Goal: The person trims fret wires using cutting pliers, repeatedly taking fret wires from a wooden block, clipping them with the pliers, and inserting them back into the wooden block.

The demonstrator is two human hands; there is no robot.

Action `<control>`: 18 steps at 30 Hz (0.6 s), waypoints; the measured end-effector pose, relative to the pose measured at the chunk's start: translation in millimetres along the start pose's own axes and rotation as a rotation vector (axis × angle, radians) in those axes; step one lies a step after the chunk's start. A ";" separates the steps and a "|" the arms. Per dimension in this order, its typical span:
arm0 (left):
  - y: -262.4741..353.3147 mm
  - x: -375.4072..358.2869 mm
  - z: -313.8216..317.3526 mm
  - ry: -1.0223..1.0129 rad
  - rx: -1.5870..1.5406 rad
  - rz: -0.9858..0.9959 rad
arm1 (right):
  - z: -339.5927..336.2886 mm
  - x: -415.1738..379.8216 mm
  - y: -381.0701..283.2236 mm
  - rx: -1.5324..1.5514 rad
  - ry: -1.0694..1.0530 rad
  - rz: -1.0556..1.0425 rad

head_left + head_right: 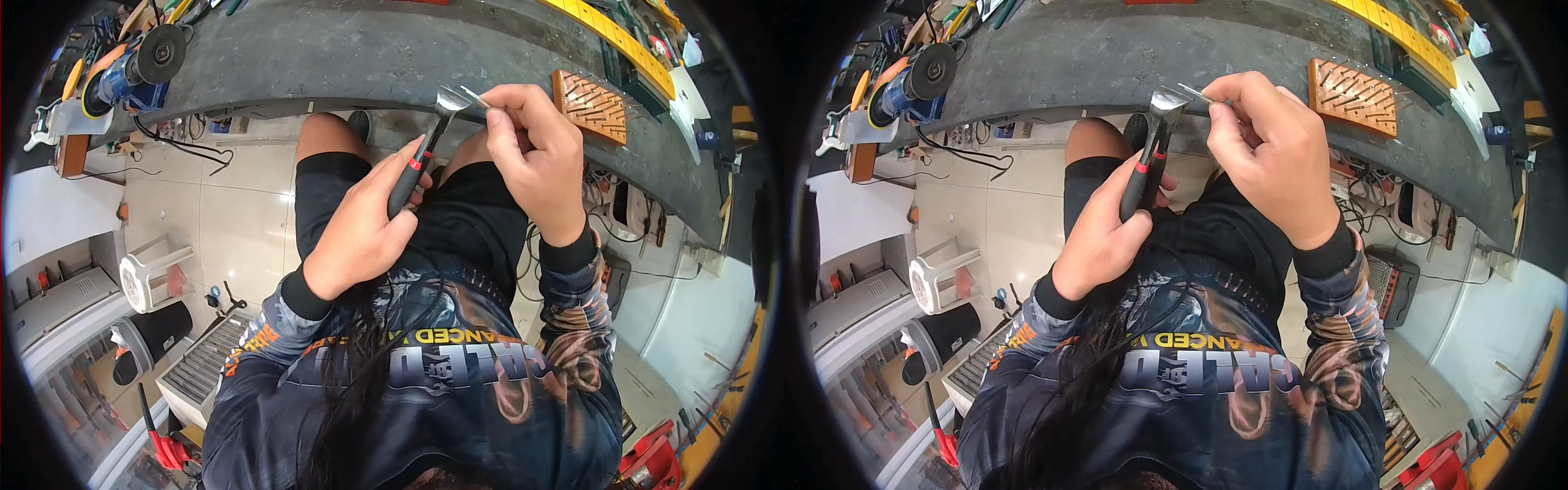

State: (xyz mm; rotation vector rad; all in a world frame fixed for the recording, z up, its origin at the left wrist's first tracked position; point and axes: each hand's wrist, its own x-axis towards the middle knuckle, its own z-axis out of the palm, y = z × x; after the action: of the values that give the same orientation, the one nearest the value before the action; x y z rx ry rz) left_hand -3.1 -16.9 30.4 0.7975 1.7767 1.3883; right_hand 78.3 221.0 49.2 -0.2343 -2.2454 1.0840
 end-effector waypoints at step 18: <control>0.6 1.8 1.7 0.125 0.303 0.087 | -1.8 -2.7 7.3 -0.060 -0.030 -0.101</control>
State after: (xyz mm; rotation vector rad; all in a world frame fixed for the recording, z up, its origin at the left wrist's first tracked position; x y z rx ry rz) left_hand -2.6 -14.5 30.4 0.9741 2.1051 1.2629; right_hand 80.8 225.8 43.2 -0.1285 -2.2925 0.9735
